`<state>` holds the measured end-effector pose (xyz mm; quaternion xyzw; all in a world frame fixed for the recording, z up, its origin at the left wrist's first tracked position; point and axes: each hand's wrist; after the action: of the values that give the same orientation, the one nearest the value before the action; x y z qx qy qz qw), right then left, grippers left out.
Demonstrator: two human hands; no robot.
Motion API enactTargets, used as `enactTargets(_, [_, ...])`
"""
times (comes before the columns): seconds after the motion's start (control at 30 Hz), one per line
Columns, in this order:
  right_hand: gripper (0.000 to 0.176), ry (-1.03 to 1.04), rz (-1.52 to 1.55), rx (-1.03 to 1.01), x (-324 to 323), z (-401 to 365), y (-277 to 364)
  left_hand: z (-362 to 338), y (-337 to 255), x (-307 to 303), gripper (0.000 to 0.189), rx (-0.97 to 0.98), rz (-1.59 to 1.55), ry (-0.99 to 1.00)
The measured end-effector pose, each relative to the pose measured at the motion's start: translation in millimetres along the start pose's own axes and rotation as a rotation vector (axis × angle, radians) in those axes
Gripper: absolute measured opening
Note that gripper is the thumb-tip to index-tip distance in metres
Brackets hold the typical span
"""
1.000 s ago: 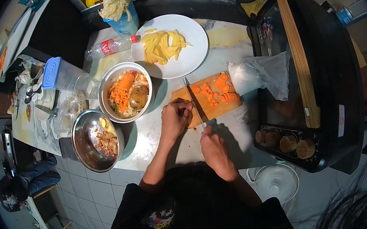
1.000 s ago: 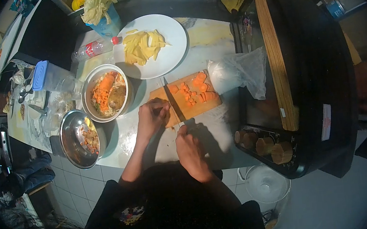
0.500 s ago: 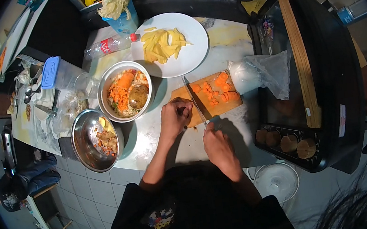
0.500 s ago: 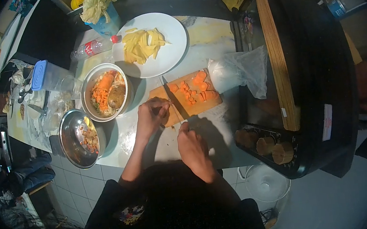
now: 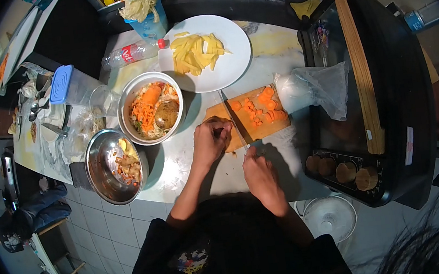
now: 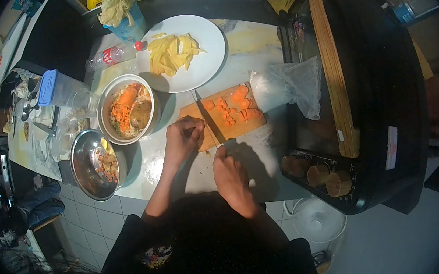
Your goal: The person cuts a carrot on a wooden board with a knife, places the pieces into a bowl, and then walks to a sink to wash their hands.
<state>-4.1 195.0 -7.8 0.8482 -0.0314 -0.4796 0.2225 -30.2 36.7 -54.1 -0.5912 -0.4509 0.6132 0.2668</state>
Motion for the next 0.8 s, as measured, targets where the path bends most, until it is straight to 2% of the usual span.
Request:
enactTargets(0.23, [0.017,-0.030,-0.018,-0.006,6.0,-1.4,-1.5,0.8,3.7,0.6,0.018,0.065,0.002,-0.041])
enactTargets(0.8, [0.015,-0.024,0.005,0.007,8.9,-1.9,-0.1,0.5,2.9,0.9,0.020,0.027,0.006,-0.034])
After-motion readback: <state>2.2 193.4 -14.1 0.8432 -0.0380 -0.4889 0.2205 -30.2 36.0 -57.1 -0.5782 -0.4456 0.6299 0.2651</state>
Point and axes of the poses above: each hand's wrist, its own z-axis towards the middle knuckle, its own x-axis out of the palm, y = z × x, and after that the axes turned 4 degrees about z, right-handed
